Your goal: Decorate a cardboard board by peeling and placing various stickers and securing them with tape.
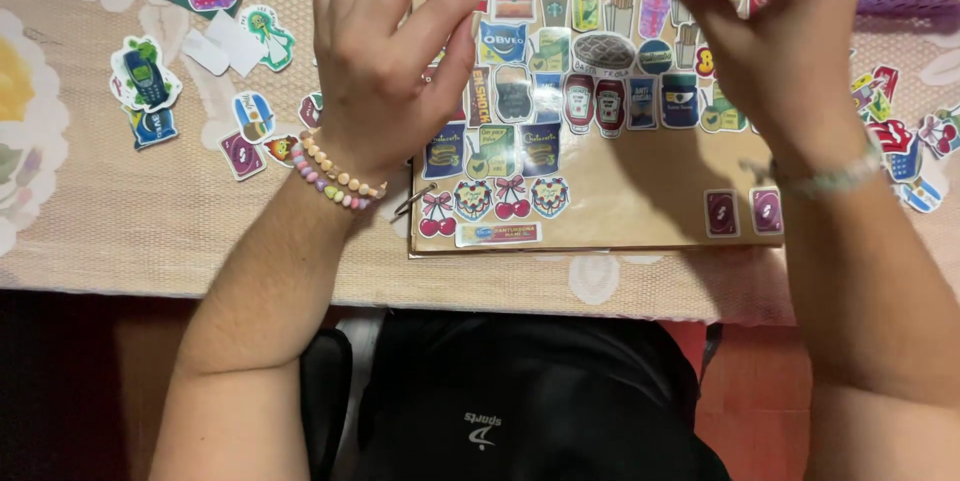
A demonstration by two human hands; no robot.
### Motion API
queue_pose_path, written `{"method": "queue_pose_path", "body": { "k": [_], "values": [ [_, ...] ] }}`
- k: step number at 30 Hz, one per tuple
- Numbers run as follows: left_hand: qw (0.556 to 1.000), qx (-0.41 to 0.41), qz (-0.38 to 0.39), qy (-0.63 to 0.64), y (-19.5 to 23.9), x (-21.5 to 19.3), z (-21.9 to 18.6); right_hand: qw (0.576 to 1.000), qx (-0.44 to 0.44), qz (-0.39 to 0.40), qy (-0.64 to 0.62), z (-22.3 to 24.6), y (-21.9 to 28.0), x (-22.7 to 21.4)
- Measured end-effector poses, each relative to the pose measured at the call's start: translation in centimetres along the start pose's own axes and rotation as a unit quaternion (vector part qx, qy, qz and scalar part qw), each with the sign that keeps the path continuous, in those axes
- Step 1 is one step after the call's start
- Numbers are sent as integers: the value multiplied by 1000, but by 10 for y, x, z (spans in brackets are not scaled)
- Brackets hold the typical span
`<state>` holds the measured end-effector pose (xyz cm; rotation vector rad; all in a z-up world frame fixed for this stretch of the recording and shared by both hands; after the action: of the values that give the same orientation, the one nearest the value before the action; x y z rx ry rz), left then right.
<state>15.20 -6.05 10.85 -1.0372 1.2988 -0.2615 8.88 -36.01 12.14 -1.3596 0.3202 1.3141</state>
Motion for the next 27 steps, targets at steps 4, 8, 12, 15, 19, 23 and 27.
{"method": "queue_pose_path", "body": {
  "k": [4, 8, 12, 15, 19, 23, 27],
  "values": [
    [993, 4, -6, 118, -6, -24, -26, 967, 102, 184, -141, 75, 41, -34],
    [972, 4, 30, 233, 20, -36, -67, 918, 209, 301, -150, 106, 73, -43],
    [955, -1, 100, 278, 59, -36, -100, 885, 244, 337, -209, 108, 76, -30],
    [974, 58, 91, 197, 85, -25, -110, 906, 182, 324, -202, 100, 66, -18],
    [987, 65, 107, 99, 112, -15, -120, 897, 162, 331, -244, 87, 65, 4],
    [988, 56, 145, 22, 126, -6, -130, 862, 270, 370, -216, 83, 70, 22],
    [983, 47, 175, -6, 127, 1, -130, 846, 307, 390, -193, 85, 59, 22]
  ]
}}
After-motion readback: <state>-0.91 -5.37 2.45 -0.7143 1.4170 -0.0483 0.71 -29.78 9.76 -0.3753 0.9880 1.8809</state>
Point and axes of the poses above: each hand's wrist, its own y-axis away from the middle knuckle, its own x-axis out of the palm, z = x × y, the point moved 1 cm from there along -y, towards the middle knuckle, and after that the axes turned 7 degrees about z, right-handed, at the moved point
